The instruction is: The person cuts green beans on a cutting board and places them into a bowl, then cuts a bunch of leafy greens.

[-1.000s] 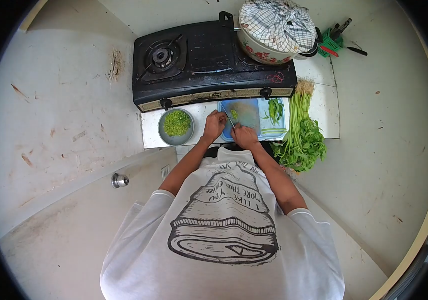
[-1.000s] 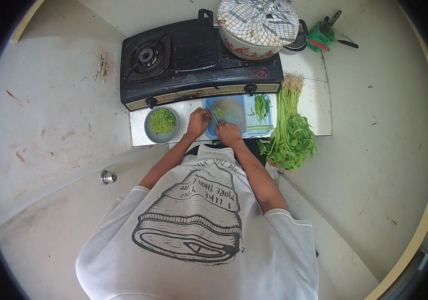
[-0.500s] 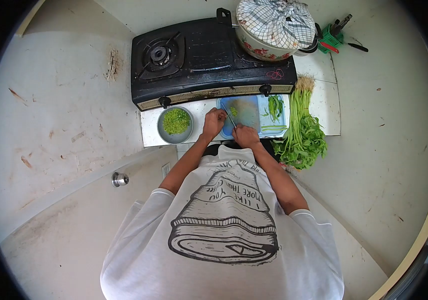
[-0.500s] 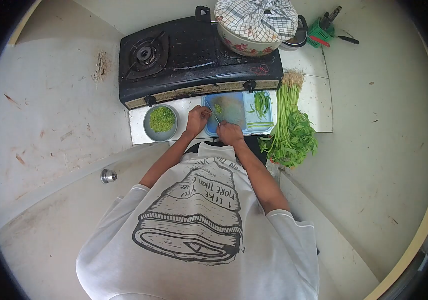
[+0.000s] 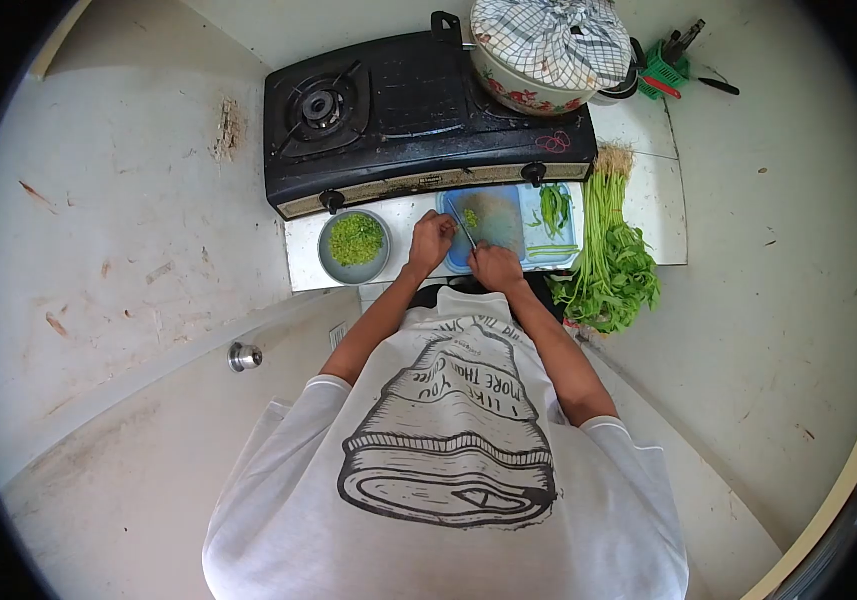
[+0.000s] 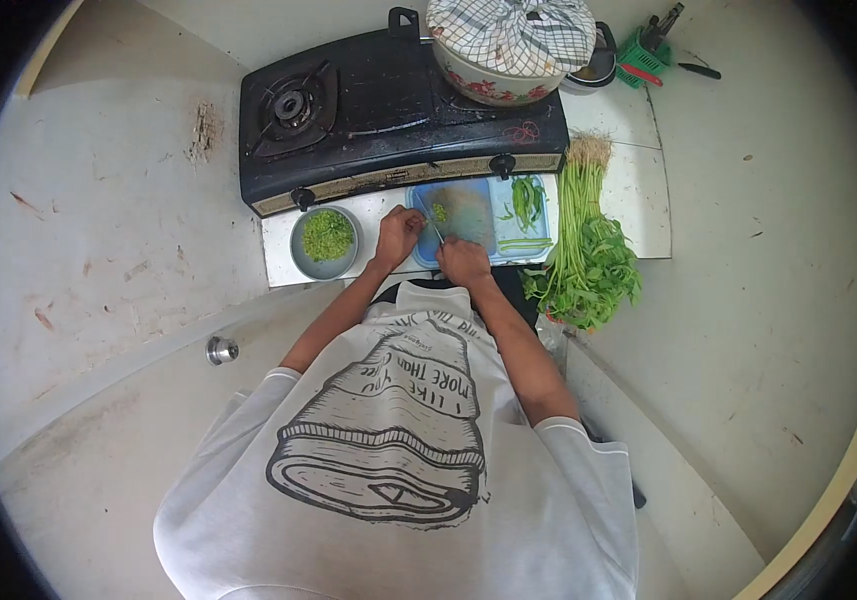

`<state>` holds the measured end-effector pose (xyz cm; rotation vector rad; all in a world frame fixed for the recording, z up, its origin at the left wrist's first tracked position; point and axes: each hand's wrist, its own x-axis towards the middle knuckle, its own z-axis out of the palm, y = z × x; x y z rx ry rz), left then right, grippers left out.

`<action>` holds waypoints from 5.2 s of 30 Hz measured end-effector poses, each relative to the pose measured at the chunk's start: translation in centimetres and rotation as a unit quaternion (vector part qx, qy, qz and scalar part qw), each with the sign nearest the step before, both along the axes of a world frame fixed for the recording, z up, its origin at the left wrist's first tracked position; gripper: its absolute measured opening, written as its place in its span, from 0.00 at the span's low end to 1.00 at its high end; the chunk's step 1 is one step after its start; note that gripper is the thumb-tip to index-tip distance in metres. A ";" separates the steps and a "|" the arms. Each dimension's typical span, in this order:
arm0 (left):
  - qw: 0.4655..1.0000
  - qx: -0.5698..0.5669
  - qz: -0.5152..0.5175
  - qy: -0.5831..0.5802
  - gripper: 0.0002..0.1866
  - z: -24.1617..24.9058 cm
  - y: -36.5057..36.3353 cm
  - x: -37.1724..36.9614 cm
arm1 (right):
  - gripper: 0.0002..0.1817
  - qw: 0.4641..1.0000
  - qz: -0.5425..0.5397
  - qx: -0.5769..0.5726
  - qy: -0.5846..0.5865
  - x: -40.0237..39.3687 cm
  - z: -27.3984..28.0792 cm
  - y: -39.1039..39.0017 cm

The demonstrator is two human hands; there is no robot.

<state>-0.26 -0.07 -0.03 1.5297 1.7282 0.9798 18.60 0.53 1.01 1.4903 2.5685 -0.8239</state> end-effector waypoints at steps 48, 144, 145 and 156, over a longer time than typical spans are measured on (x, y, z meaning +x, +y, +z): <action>1.000 0.005 0.020 -0.011 0.04 0.1 -0.2 0.1 | 0.21 1.000 0.005 -0.003 0.010 0.1 0.5 -0.5; 1.000 0.006 -0.005 -0.006 0.05 0.4 -0.9 0.5 | 0.21 1.000 0.014 0.012 0.018 -1.5 -0.5 0.6; 1.000 0.007 -0.008 -0.002 0.05 0.3 -0.9 0.4 | 0.21 1.000 0.016 0.012 0.019 -1.4 -0.4 0.6; 1.000 -0.020 0.011 -0.022 0.04 -0.3 -0.7 0.4 | 0.21 1.000 0.007 -0.002 0.010 -1.0 -0.1 0.2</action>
